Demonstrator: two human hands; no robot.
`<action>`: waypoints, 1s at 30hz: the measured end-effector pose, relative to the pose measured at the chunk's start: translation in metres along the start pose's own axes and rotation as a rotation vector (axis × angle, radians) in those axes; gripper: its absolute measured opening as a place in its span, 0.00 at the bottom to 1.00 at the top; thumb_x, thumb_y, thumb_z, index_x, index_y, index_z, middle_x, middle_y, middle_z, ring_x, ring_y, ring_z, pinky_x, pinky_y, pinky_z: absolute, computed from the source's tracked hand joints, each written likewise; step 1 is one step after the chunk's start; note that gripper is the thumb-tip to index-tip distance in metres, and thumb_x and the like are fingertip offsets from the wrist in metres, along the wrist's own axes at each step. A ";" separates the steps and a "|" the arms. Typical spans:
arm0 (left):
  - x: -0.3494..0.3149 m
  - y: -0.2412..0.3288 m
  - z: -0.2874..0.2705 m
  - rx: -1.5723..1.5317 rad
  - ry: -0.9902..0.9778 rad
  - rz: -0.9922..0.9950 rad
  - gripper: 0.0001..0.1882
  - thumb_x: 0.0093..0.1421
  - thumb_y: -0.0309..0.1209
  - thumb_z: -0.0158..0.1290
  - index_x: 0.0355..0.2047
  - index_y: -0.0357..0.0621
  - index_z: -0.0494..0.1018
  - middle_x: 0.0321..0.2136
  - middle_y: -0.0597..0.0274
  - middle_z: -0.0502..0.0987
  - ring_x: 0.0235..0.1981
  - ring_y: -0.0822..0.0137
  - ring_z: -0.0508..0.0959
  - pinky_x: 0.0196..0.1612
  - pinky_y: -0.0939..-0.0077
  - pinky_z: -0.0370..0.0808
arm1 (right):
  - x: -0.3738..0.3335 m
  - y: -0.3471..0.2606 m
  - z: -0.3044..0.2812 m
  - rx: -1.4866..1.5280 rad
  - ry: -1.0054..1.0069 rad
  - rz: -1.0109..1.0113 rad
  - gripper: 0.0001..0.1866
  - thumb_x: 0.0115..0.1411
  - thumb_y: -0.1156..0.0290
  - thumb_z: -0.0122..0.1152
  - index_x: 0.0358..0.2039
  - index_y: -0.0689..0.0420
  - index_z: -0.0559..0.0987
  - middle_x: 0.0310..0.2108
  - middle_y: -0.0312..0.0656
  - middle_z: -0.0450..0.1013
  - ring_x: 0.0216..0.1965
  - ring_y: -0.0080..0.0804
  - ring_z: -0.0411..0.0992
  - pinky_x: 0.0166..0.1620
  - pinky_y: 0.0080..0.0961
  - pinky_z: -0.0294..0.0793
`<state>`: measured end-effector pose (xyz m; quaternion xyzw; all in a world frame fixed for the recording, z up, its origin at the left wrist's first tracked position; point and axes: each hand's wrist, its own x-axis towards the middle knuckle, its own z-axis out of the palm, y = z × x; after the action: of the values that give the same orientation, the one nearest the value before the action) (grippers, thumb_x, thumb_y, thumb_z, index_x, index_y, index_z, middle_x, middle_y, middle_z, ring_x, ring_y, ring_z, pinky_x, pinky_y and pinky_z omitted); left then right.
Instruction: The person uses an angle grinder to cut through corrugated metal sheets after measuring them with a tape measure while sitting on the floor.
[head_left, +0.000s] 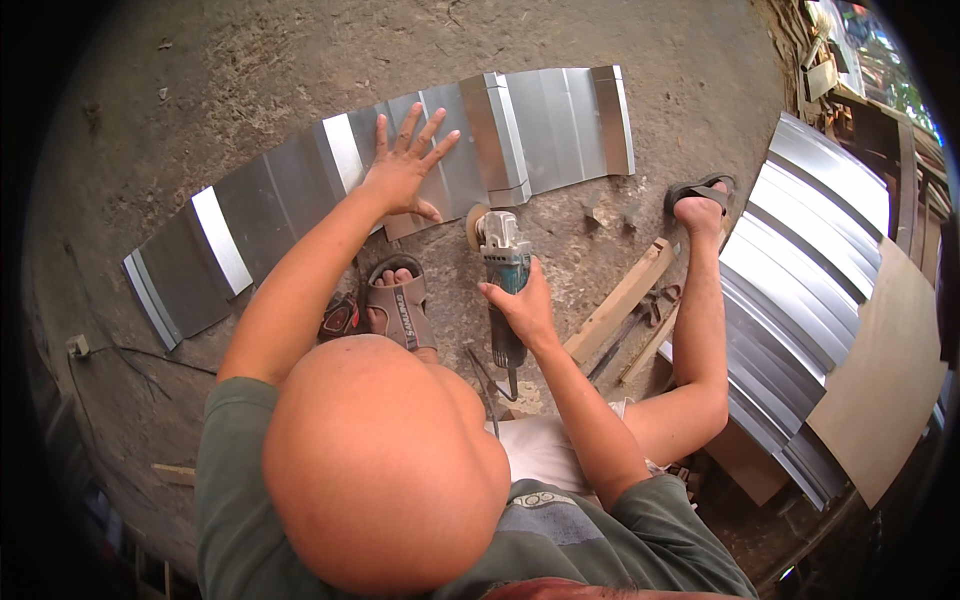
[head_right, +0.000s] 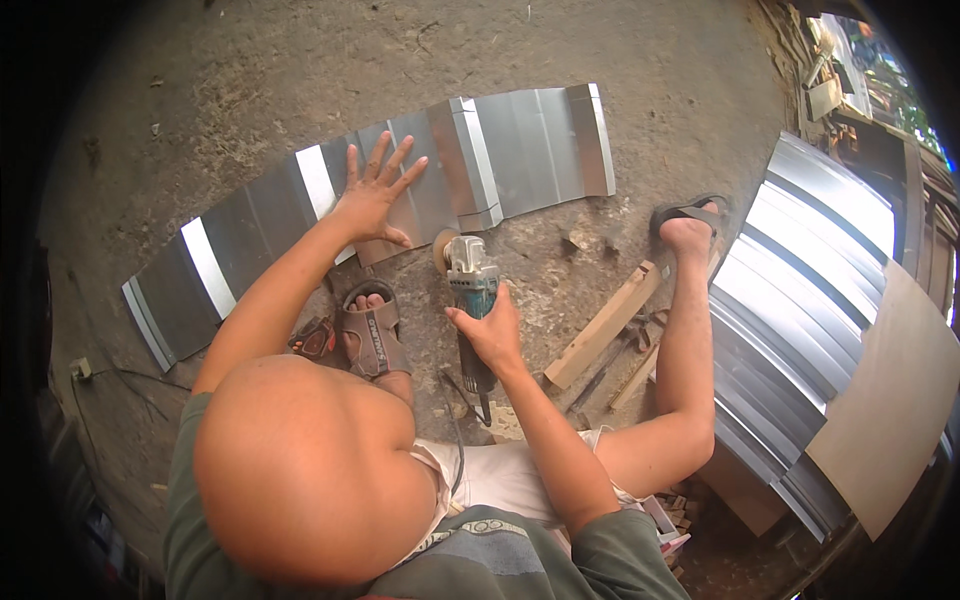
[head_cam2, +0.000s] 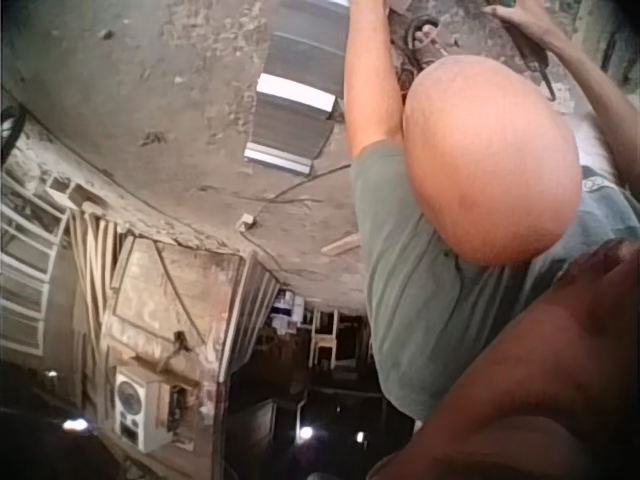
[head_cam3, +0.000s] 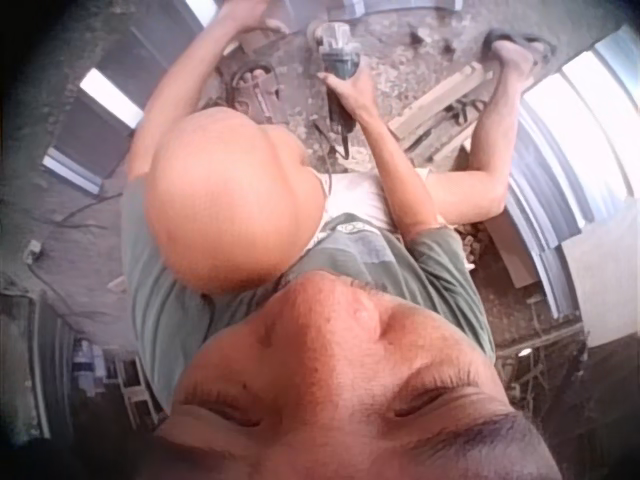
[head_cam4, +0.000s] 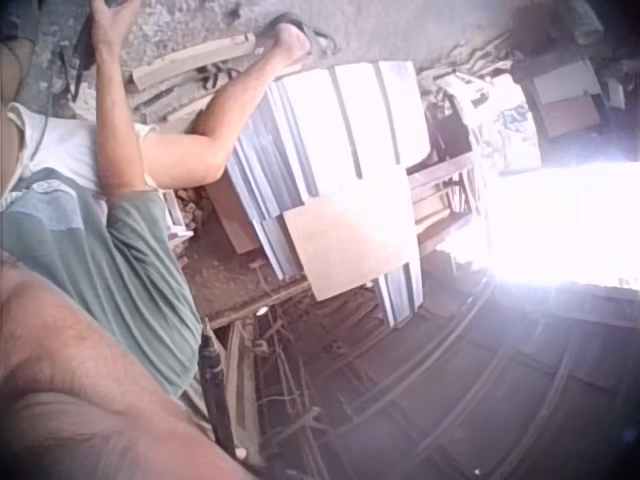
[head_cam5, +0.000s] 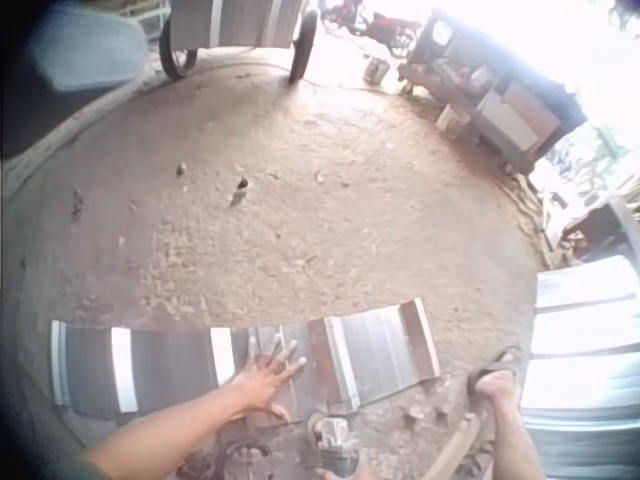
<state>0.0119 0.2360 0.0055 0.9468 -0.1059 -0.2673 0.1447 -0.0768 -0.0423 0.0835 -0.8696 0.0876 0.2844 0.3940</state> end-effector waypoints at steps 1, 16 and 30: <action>0.000 -0.002 0.000 -0.010 0.004 0.010 0.77 0.33 0.67 0.71 0.78 0.69 0.38 0.78 0.62 0.27 0.77 0.47 0.22 0.70 0.21 0.26 | 0.001 -0.001 0.001 -0.006 -0.008 0.001 0.35 0.48 0.60 0.80 0.51 0.64 0.72 0.42 0.47 0.77 0.43 0.35 0.76 0.48 0.33 0.76; 0.004 -0.004 0.002 -0.053 0.008 0.026 0.76 0.34 0.68 0.70 0.78 0.68 0.38 0.79 0.62 0.28 0.77 0.48 0.23 0.70 0.22 0.23 | 0.008 0.001 0.006 0.060 -0.005 -0.008 0.37 0.49 0.61 0.80 0.54 0.66 0.71 0.44 0.51 0.80 0.44 0.41 0.79 0.50 0.36 0.76; 0.005 -0.007 0.012 -0.087 0.063 0.048 0.78 0.32 0.67 0.71 0.78 0.68 0.38 0.78 0.62 0.27 0.77 0.48 0.22 0.70 0.23 0.22 | 0.014 0.001 0.004 0.040 -0.021 0.054 0.38 0.50 0.59 0.80 0.55 0.63 0.71 0.45 0.47 0.78 0.45 0.36 0.77 0.50 0.33 0.76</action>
<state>0.0100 0.2390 -0.0094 0.9446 -0.1124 -0.2383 0.1954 -0.0679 -0.0386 0.0730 -0.8557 0.1124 0.3024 0.4046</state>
